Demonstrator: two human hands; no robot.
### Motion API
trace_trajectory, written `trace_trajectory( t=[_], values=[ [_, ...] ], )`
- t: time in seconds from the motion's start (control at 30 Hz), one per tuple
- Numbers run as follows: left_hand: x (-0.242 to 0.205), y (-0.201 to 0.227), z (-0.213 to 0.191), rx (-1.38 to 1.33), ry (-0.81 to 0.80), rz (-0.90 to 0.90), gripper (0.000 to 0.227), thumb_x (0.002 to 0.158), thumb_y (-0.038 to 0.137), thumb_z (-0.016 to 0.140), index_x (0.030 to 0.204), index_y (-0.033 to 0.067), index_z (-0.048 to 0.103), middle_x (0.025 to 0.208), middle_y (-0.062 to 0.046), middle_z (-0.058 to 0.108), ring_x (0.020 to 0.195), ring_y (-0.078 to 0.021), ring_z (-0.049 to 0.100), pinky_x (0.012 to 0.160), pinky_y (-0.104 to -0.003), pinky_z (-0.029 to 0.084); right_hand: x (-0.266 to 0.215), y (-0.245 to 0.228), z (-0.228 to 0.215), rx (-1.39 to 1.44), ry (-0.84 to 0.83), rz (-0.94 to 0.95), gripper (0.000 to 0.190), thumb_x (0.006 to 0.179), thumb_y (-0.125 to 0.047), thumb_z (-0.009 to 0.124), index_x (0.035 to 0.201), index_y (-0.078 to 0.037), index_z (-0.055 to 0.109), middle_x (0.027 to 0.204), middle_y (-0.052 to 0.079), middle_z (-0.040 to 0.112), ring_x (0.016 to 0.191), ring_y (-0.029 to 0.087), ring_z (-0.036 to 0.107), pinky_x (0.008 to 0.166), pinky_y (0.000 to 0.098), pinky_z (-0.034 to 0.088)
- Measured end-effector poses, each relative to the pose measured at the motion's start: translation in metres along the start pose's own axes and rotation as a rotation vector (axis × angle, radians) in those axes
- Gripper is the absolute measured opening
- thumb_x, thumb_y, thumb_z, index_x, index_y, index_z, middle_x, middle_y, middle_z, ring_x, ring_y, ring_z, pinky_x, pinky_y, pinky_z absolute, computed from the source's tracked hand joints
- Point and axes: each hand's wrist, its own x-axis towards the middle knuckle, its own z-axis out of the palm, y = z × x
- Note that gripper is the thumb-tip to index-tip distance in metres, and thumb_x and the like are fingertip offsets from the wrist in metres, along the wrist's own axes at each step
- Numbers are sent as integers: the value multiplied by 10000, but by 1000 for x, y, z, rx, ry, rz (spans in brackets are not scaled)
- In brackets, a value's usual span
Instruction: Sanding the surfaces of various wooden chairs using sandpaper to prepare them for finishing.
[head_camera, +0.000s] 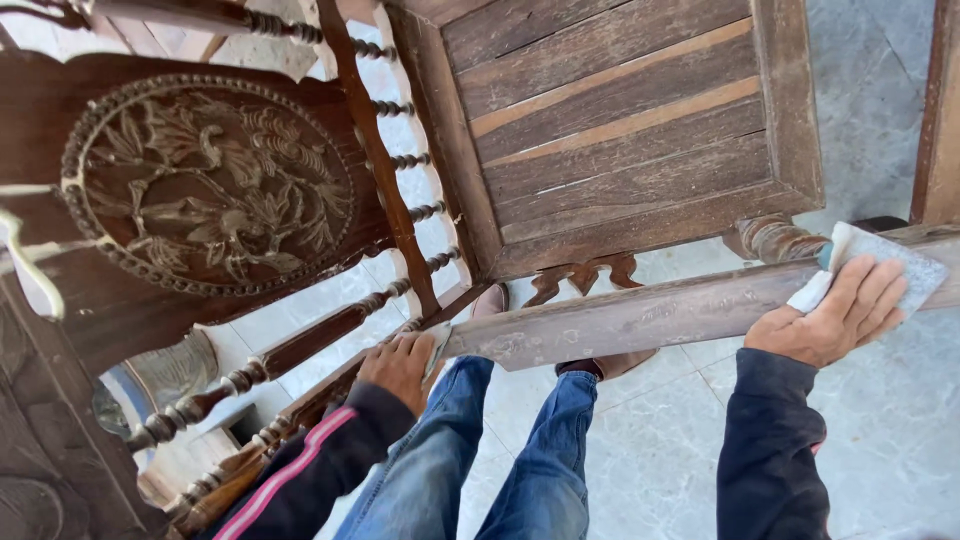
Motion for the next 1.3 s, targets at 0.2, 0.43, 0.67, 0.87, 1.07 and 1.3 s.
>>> trace_trajectory(
  t=[0.2,0.43,0.67,0.87,1.07,1.3],
  values=[
    [77,114,37,-176,324,236,447,1030,443,473,1275,99,619,1187,-161,686,1116,-331,639,1089,-591,373,8,-2,4,30,48,22,476,1133,-94,458,1564,104,504,1657,312,406,1566,489,321,1274,628,149],
    [96,144,63,-235,556,515,516,931,431,572,1212,2,624,1077,-208,668,931,-393,630,826,-556,460,4,0,9,35,63,52,445,1154,-129,470,1545,79,518,1646,280,428,1550,486,344,1282,622,173],
    [70,86,33,-112,432,135,394,1015,410,488,1157,83,656,1087,-156,721,978,-344,672,901,-487,510,-22,-15,27,101,130,-3,582,953,-100,491,1521,29,498,1614,252,417,1549,428,311,1270,628,95],
    [89,96,53,-61,482,-144,373,1039,445,475,1014,134,681,979,-127,753,906,-321,722,872,-459,549,-146,-122,25,143,-105,-93,606,801,-47,555,1404,-70,619,1501,152,571,1473,337,467,1267,571,218],
    [96,96,49,-23,493,-165,366,1023,438,467,1001,144,683,972,-124,761,911,-324,736,882,-467,560,-40,12,30,250,48,-88,491,923,-191,634,1397,-75,581,1449,172,578,1414,367,489,1199,547,303],
    [91,98,40,1,447,-182,376,1035,438,457,1003,132,674,981,-120,755,918,-313,736,901,-467,557,0,26,48,164,318,167,555,1034,-219,386,1548,-28,473,1626,226,436,1553,401,359,1302,568,185]
  ],
)
